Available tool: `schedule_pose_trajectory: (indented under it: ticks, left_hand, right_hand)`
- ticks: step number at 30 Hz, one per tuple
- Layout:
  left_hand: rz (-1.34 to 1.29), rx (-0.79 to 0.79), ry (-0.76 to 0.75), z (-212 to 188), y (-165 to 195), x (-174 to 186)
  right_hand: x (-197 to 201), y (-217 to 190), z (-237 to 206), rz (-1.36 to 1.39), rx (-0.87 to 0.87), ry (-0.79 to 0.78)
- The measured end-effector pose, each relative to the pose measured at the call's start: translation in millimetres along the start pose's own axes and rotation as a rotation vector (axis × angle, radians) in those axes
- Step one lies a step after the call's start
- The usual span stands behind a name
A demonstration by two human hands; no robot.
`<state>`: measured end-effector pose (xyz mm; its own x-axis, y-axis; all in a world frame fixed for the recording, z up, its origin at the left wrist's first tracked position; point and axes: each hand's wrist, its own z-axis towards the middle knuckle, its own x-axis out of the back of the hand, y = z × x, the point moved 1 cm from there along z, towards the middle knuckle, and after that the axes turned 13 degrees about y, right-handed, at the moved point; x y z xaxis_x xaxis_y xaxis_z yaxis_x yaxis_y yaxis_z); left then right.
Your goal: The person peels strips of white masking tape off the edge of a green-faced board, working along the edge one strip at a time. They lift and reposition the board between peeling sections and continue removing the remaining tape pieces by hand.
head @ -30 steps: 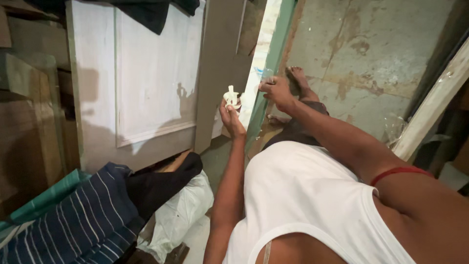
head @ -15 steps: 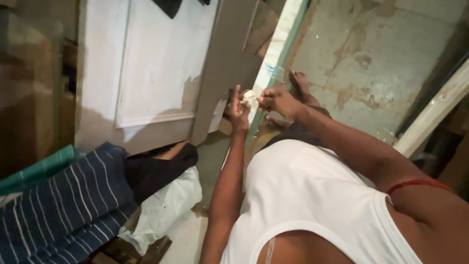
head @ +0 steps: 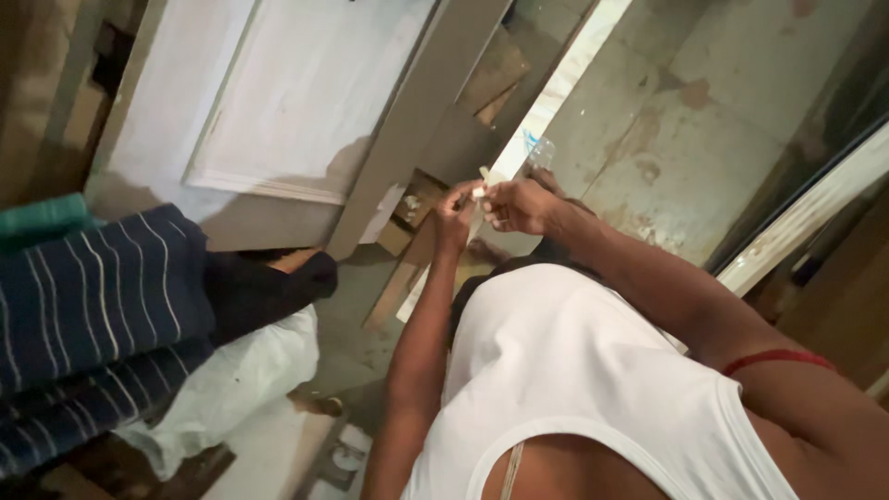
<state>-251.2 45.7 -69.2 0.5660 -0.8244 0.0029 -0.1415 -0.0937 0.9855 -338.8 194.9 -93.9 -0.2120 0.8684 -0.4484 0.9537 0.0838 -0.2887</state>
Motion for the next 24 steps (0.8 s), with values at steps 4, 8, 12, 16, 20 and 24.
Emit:
schedule_pose_trajectory:
  ticks: [4,8,12,16,20,24]
  left_hand:
    - [-0.103,0.026,0.105,1,-12,-6]
    - [-0.243,0.099,0.332,4,-22,-12]
    - [-0.369,0.175,0.464,10,-30,-19]
    - [-0.047,0.11,0.618,14,-36,-23]
    - [0.119,0.11,0.781,24,-45,-23]
    - [0.195,0.159,0.945,31,-52,-31]
  right_hand:
    - [4,-12,-3,-0.069,-0.117,-0.082]
    - [30,-45,-12,-0.36,-0.035,0.198]
    - [69,-124,-20,-0.641,0.503,0.153]
    - [76,-196,2,-1.305,1.001,0.297]
    - [42,-222,56,-1.555,1.32,-0.155]
    - [28,-222,108,-1.897,1.058,-0.387]
